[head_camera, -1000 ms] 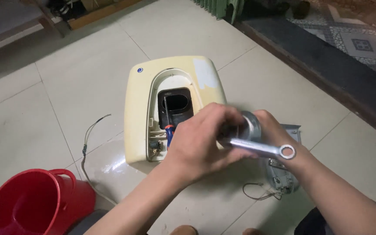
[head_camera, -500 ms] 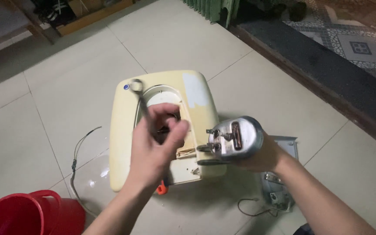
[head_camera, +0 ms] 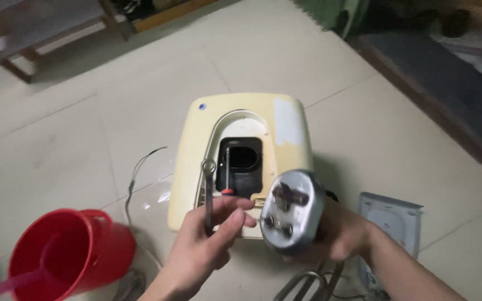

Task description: The person is disassembling a small water heater to inspect and repair the heating element and gaskets.

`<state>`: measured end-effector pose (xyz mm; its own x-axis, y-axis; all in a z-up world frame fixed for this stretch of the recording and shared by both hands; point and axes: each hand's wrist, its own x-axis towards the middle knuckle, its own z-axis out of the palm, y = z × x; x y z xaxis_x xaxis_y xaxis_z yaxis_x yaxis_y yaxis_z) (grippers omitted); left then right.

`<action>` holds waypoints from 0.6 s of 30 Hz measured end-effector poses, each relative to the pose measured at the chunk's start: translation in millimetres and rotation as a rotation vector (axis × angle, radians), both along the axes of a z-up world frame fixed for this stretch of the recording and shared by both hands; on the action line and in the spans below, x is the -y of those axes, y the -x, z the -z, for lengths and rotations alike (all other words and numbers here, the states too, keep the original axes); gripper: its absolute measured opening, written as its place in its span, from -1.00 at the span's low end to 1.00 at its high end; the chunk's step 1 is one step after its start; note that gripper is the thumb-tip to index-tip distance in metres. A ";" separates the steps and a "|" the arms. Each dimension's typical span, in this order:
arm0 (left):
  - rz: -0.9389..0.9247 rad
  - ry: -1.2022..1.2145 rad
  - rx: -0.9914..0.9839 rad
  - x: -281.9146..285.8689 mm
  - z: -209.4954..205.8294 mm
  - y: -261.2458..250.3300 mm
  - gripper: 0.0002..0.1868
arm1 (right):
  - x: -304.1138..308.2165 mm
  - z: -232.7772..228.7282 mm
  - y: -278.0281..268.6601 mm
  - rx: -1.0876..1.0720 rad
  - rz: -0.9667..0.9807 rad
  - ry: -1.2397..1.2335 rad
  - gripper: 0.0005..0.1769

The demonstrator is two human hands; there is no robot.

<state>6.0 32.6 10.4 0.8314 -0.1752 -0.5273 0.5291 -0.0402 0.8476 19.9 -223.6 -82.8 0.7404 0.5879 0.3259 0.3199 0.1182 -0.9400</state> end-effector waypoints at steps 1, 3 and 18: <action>-0.011 -0.005 -0.008 -8.1 -2.3 6.7 -0.58 | -7.3 -2.7 -2.9 -0.008 -0.011 -0.005 -0.20; -0.049 0.000 -0.026 -21.8 -5.3 18.2 -0.56 | -19.5 -6.5 -8.7 -0.104 -0.042 -0.078 -0.14; 0.236 -0.215 0.056 -24.6 23.5 44.2 -0.08 | -39.0 -62.8 4.4 -0.663 0.410 -0.207 -0.66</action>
